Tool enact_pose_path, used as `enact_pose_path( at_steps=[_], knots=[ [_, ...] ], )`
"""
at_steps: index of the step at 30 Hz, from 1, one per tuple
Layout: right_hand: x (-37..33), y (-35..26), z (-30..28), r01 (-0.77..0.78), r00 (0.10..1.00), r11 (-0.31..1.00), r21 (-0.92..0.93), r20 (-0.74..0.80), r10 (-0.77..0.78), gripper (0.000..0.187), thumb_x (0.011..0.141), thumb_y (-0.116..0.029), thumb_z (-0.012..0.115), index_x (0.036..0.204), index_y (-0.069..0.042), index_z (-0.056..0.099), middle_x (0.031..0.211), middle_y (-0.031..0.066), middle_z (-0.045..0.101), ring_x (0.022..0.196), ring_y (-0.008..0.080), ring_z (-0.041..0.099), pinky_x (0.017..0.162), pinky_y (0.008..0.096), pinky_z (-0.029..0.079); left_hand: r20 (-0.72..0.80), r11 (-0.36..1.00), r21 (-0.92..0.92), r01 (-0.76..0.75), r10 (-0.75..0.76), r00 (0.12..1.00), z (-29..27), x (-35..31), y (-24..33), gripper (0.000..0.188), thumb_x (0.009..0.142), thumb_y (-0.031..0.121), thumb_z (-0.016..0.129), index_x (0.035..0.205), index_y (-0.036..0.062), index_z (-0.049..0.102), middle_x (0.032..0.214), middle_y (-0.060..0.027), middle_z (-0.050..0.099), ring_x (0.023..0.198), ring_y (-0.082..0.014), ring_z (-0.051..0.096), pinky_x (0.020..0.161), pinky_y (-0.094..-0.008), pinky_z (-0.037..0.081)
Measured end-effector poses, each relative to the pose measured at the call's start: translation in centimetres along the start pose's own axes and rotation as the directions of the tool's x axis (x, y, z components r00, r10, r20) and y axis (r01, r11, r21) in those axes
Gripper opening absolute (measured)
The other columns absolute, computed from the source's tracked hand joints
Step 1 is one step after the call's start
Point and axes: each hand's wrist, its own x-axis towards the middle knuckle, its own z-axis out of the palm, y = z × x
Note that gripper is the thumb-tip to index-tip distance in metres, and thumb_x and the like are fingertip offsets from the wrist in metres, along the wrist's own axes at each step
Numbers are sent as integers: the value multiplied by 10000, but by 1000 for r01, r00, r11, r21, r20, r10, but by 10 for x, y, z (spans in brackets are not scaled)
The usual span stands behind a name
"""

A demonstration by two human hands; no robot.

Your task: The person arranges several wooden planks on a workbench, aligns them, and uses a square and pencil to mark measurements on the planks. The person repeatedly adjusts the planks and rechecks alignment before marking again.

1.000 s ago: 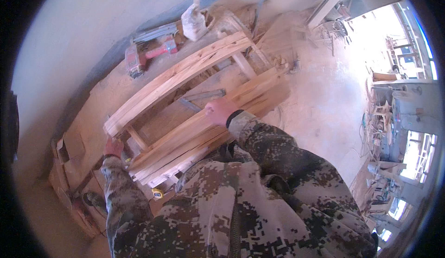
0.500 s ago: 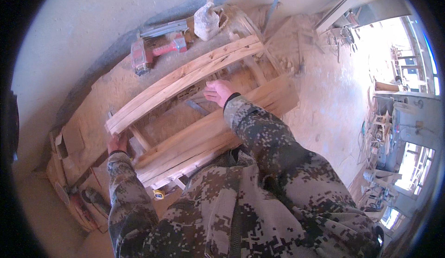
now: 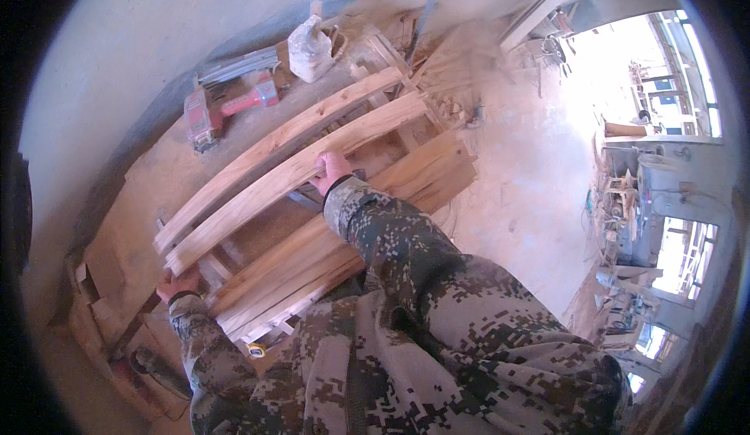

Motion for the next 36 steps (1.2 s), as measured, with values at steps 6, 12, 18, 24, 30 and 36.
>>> enact_pose_path(
  at_steps=[6,12,18,24,30,36],
  knots=[
    [-69,-10,23,-22,841,999,37,541,-1,565,620,70,521,1182,50,578,1223,177,622,1251,331,518,1153,524,341,143,255,-916,309,-514,846,-20,-5,30,408,953,314,636,1184,-21,617,1226,-183,647,1197,-351,569,1075,-545,411],
    [-87,-18,39,98,662,995,26,745,-85,635,604,116,576,1227,0,599,1241,176,630,1305,335,499,1187,503,307,118,245,-963,108,27,993,-40,-25,8,266,951,243,610,1095,19,626,1246,-197,632,1214,-368,561,1074,-571,400],
    [-86,-14,42,13,581,996,86,810,-78,692,664,180,588,1303,-85,605,1395,158,566,1383,356,438,1223,509,259,-54,198,-976,-85,156,986,-24,-55,-2,357,876,223,704,1177,43,637,1305,-234,603,1278,-449,524,1136,-608,354],
    [-89,-10,43,42,624,998,55,779,-69,805,652,197,576,1397,-104,524,1453,182,498,1419,384,379,1241,514,229,-105,76,-991,-114,110,988,-15,-60,5,407,865,189,686,1222,12,603,1340,-246,578,1305,-443,501,1150,-595,346],
    [-96,-11,45,165,683,986,-24,724,-97,926,636,198,558,1495,-69,337,1505,180,432,1444,360,347,1243,501,215,-91,-2,-996,-91,105,990,-8,-64,3,444,826,164,737,1238,54,613,1349,-241,575,1310,-461,491,1139,-615,357],
    [-93,-12,36,179,677,983,-30,729,-101,861,673,173,618,1467,-38,357,1485,176,458,1425,366,371,1248,486,219,-100,-16,-995,-99,68,993,-1,-62,4,441,818,184,747,1217,47,619,1313,-253,597,1277,-474,518,1125,-623,373]
  ],
)
